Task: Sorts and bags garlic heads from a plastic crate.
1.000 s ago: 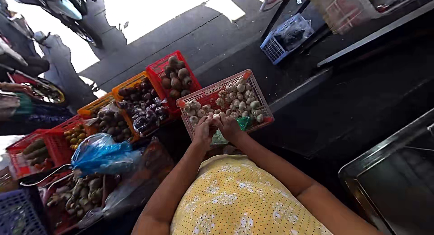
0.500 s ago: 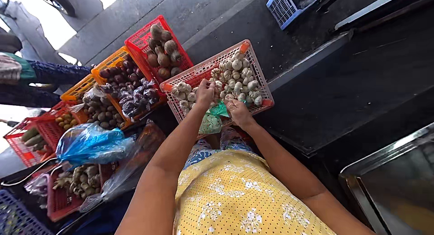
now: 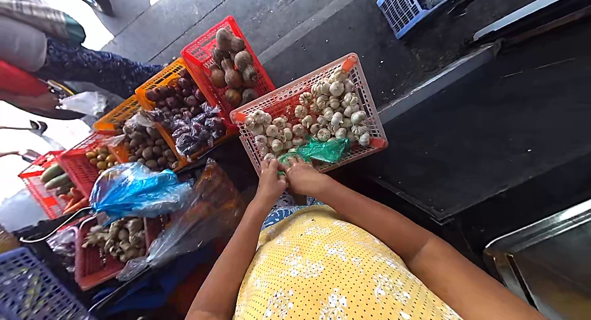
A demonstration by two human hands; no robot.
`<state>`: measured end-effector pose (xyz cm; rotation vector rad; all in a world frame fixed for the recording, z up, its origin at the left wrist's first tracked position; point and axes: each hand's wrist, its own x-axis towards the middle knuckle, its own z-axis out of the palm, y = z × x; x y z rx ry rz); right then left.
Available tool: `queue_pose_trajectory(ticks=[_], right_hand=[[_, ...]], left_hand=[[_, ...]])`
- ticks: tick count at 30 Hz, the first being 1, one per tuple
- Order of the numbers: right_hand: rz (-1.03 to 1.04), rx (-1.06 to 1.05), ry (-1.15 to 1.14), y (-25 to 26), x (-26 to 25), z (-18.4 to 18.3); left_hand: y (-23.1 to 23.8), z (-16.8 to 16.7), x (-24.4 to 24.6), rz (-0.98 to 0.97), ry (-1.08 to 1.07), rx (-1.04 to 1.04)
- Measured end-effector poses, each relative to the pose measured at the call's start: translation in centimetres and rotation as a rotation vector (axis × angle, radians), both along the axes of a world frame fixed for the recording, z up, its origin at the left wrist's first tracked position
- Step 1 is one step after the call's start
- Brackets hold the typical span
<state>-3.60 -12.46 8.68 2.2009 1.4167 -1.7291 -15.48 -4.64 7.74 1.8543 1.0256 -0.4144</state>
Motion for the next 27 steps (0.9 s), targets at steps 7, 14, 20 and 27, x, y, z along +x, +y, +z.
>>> queue_pose_trajectory(ticks=[7,14,20,27], right_hand=[[-0.216,0.272,0.004,2.4,7.1,1.3],[-0.217,0.236,-0.146,9.7,9.6,-12.6],[-0.142,0.127,-0.271,11.1,7.3,-16.1],[-0.403,0.274,-0.139,8.4,8.3,-11.3]], left_hand=[[0.4,-0.7,-1.5,-0.077,-0.109,-0.001],[0.1,0.3,-3.6,-0.005,-0.243,0.072],[-0.1,0.4,-5.0,0.023,-0.258,0.091],[1.1,1.8,-3.3,0.168,-0.328,0.005]])
